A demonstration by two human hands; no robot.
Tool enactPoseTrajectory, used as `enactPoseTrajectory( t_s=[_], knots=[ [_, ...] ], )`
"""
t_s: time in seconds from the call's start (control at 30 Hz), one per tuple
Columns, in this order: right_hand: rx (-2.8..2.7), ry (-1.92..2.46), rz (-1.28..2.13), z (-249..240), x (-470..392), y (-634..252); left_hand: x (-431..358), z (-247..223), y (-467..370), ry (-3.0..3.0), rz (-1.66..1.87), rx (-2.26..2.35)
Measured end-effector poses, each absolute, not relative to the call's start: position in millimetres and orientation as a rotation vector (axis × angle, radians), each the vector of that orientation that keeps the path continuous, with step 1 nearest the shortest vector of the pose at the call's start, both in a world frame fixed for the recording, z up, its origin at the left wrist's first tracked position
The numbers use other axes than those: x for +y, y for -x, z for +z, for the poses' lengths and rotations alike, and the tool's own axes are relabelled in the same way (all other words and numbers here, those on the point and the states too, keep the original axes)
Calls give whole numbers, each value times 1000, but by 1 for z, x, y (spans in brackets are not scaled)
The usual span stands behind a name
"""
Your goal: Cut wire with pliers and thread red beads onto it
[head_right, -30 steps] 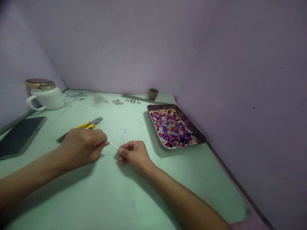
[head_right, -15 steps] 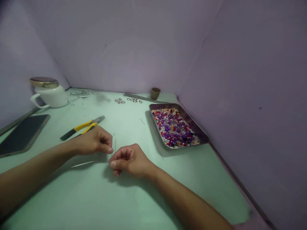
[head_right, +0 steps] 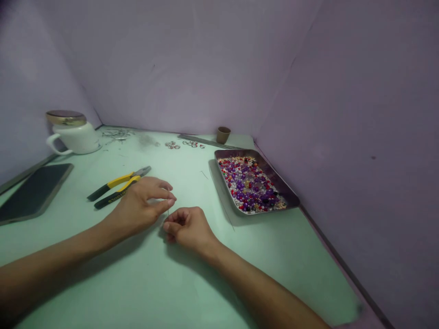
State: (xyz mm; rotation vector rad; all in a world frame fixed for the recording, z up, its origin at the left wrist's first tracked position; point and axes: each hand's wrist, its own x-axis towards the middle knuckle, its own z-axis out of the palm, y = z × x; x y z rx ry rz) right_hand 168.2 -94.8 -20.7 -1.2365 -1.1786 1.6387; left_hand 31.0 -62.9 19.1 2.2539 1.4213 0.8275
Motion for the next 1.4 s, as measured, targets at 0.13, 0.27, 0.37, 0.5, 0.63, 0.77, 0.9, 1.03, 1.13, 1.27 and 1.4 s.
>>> enactPoseTrajectory(
  t_s=[0.13,0.27,0.37,0.5,0.63,0.77,0.9,1.03,1.13,1.27,1.4],
  knots=[
    [-1027,1186,1584,-19,-89,-172,-65,16,-29,-2422,1097,1577],
    [-833,1087,1588,-19,-85,-176,-69,13,-26,-2672,1381,1537],
    [-749,1028,1605,-18,-86,-176,-71,9,-25,-2771,1483,1469],
    [-665,992,1615,-16,-88,-175,-73,5,-29,-2612,1498,1461],
    [-658,966,1602,-15,-89,-175,-73,6,-33,-2058,1136,1491],
    [-855,1087,1431,-16,-86,-179,-59,15,-24,-1656,575,1461],
    [-949,1230,1250,-20,-79,-185,-48,31,-7,-2074,310,1779],
    [-956,1267,1225,-22,-79,-183,-63,38,-10,-2421,682,1758],
    [-949,1236,1274,-20,-84,-179,-77,31,-26,-2234,702,1447],
    [-968,1184,1308,-19,-89,-176,-78,19,-40,-1837,649,1446],
    [-957,1154,1344,-21,-89,-176,-72,19,-39,-1625,620,1389]
  ],
)
